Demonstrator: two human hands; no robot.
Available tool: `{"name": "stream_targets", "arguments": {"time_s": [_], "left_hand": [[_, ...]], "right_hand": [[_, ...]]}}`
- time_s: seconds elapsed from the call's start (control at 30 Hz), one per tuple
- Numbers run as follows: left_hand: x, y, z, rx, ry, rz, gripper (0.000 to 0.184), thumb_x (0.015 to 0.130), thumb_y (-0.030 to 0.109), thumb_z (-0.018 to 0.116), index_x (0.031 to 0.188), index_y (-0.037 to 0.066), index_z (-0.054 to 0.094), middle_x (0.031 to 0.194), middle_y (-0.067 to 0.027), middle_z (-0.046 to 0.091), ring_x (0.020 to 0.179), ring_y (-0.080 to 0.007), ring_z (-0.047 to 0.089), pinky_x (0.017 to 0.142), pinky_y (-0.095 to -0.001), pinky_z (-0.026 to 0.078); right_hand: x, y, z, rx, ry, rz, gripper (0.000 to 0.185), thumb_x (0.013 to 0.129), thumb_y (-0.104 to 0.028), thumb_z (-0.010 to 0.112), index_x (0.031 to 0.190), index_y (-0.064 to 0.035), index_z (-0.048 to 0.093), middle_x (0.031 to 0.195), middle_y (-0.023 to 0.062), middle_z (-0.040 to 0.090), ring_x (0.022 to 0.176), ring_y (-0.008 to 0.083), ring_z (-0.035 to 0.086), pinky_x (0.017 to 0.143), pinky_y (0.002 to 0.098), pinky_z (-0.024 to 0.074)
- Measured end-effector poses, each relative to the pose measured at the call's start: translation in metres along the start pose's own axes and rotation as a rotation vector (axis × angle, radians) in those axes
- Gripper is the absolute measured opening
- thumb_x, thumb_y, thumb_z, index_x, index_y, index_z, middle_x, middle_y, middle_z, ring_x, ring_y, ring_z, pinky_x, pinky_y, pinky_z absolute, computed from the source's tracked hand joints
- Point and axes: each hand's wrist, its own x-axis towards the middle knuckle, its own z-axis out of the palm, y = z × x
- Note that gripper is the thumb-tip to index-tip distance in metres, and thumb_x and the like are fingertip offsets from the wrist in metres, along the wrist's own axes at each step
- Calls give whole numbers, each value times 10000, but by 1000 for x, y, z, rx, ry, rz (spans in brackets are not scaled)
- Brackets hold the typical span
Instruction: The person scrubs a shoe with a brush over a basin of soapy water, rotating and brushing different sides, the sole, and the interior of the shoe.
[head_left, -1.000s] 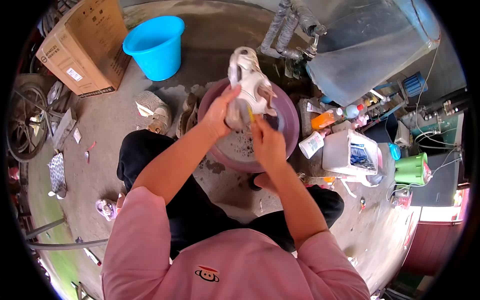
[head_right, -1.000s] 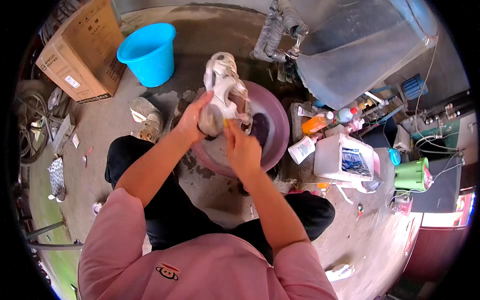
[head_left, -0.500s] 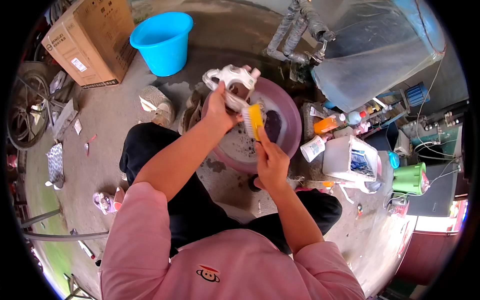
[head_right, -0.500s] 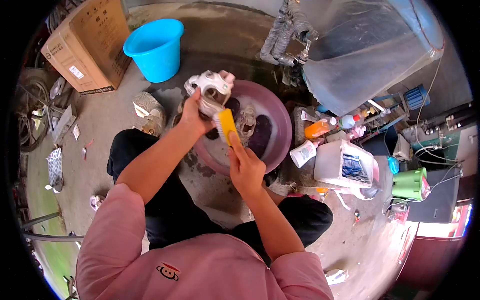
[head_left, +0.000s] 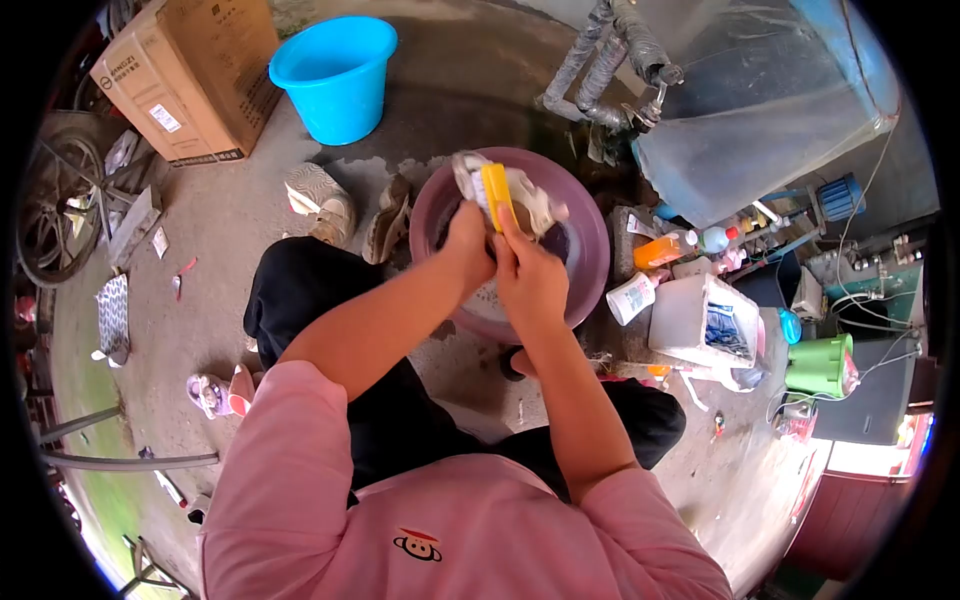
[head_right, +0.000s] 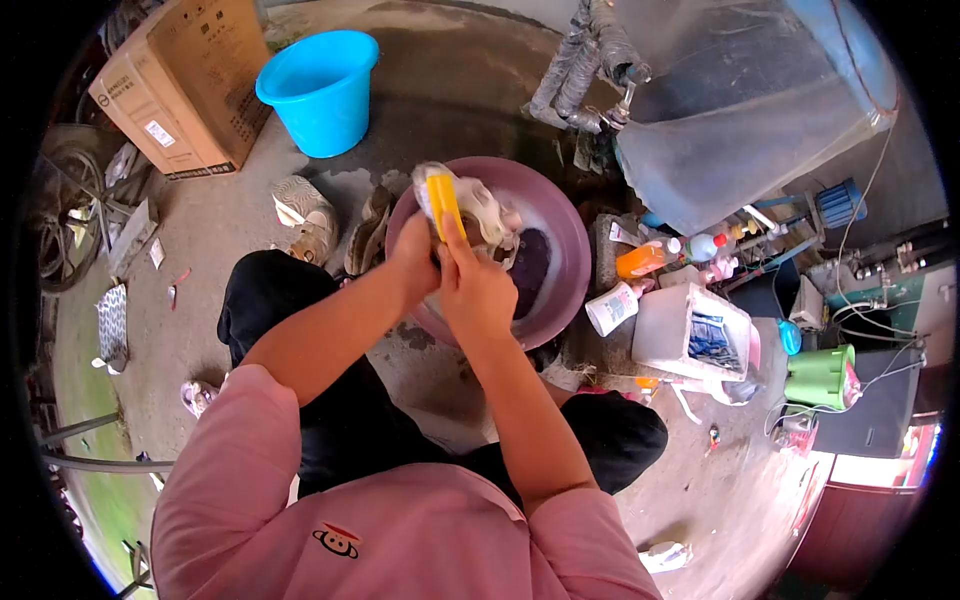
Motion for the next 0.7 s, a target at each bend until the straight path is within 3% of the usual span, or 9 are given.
{"name": "stream_targets", "arguments": {"time_s": [0.13,0.27,0.37,0.43,0.53,0.63,0.7], "left_hand": [[-8,42,11,-61,-281,61,542,908,462,109,1153,102,433,1142,-111,517,997,-276,510,863,-398,403],[4,12,3,-8,-207,64,541,911,460,117,1174,99,421,1134,-105,521,962,-261,515,840,-386,413],[7,10,4,-10,-267,13,541,914,454,134,1163,74,426,1115,-114,529,912,-277,530,820,-403,423],[21,12,-2,16,-253,88,563,913,451,126,1162,42,421,1087,-142,541,959,-309,526,818,-428,426],[-5,38,26,-2,-498,98,575,910,444,102,1180,38,407,1107,-174,527,1027,-333,511,851,-441,414],[-19,43,38,-70,-403,49,547,916,418,107,1174,45,413,1122,-173,521,1009,-336,521,866,-438,410],[-13,20,33,76,-417,96,469,923,355,142,1162,72,429,1087,-119,547,1023,-282,516,852,-382,434]], "right_hand": [[-40,8,-11,87,-35,-15,380,803,-75,559,1174,-143,519,572,133,507,477,249,510,456,326,393],[-30,5,-15,63,-10,-29,370,804,-68,554,1167,-131,524,580,140,513,484,262,516,462,329,398],[-13,-3,-17,77,7,-72,365,802,-59,552,1160,-124,528,594,145,520,492,271,519,465,328,400],[-14,1,-11,146,36,-65,359,804,-60,549,1157,-123,531,612,149,531,499,276,522,468,326,403],[-33,-2,-12,100,0,-68,343,809,-77,546,1149,-122,536,648,157,557,516,283,535,475,325,408],[-32,2,-12,145,91,-117,354,808,-148,542,1160,-181,524,595,147,535,510,314,538,469,388,419],[-11,0,-16,127,80,-79,348,808,-142,540,1154,-176,529,611,149,544,522,315,543,471,381,420]]}}
